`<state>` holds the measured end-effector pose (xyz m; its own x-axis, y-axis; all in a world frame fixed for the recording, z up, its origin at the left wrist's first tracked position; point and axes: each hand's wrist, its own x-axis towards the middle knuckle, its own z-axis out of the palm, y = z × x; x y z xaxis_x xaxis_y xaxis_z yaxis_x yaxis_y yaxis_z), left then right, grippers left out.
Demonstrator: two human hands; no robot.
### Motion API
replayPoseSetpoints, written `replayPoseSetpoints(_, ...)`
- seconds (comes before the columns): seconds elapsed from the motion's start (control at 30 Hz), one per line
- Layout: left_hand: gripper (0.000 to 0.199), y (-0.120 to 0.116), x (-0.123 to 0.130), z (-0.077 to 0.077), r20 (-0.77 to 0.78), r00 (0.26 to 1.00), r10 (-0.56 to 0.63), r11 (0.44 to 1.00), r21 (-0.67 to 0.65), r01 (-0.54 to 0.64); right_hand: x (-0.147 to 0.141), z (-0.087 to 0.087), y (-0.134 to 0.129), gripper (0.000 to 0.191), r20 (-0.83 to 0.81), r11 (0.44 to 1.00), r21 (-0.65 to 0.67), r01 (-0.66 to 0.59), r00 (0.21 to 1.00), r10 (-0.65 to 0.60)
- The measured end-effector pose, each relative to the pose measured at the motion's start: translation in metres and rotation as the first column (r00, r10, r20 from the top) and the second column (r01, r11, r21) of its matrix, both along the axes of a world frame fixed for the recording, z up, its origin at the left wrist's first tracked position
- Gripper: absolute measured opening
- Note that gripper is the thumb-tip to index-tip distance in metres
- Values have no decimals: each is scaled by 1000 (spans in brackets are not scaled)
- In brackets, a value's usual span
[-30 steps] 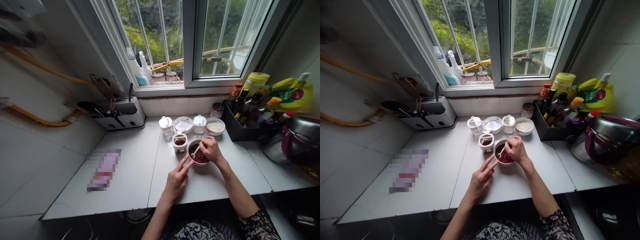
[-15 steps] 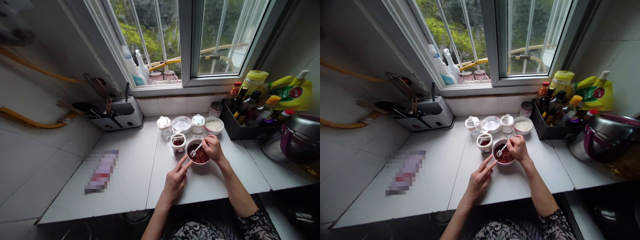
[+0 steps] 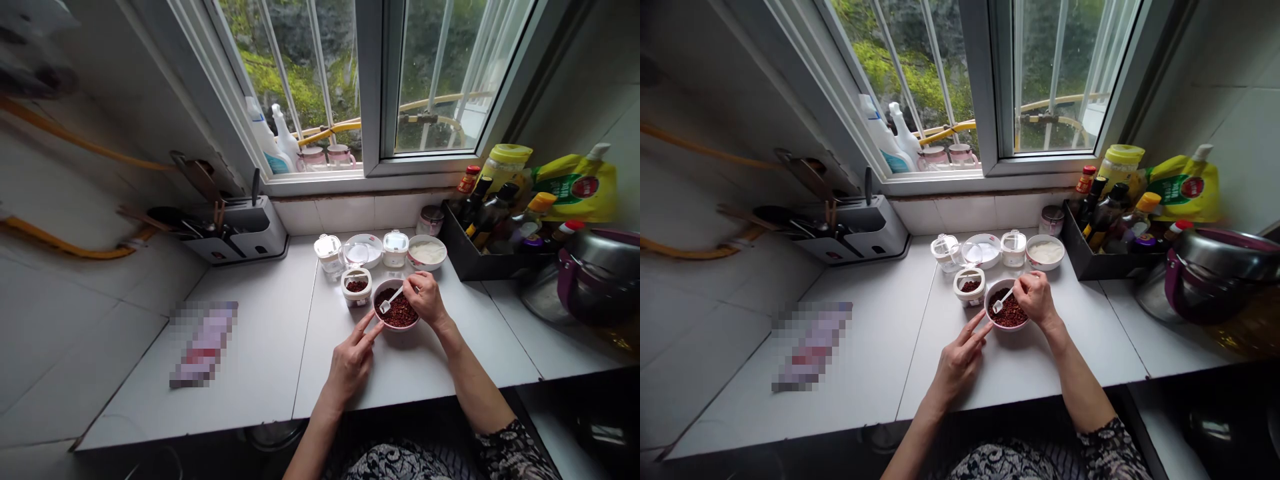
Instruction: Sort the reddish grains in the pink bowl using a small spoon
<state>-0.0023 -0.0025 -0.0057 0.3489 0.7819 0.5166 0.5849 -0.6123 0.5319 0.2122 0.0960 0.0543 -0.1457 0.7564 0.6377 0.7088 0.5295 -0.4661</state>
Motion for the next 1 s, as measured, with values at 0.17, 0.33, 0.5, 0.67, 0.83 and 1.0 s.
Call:
replayPoseSetpoints(0.17,72,0,0,1,7,1000,-12,1000,-2,12,1,1,1,34,-44,999,-30,20,999,-21)
replayPoseSetpoints(0.33,72,0,0,1,8,1000,-8,1000,10,7,1,2,0,35,-118,996,-83,15,993,-25)
replayPoseSetpoints(0.5,75,0,1,3,8,1000,-15,1000,11,15,-1,6,0,36,-325,961,-271,-45,945,-47)
replayPoseSetpoints(0.67,73,0,1,2,9,1000,-15,1000,14,15,-5,17,5,35,-438,951,-302,-59,895,-84)
replayPoseSetpoints(0.83,73,1,1,1,8,1000,-16,999,28,16,-21,32,5,37,-366,989,-148,-17,930,-39)
replayPoseSetpoints(1.0,73,1,1,3,13,1000,-10,999,49,9,-41,32,0,30,-62,994,107,2,998,5)
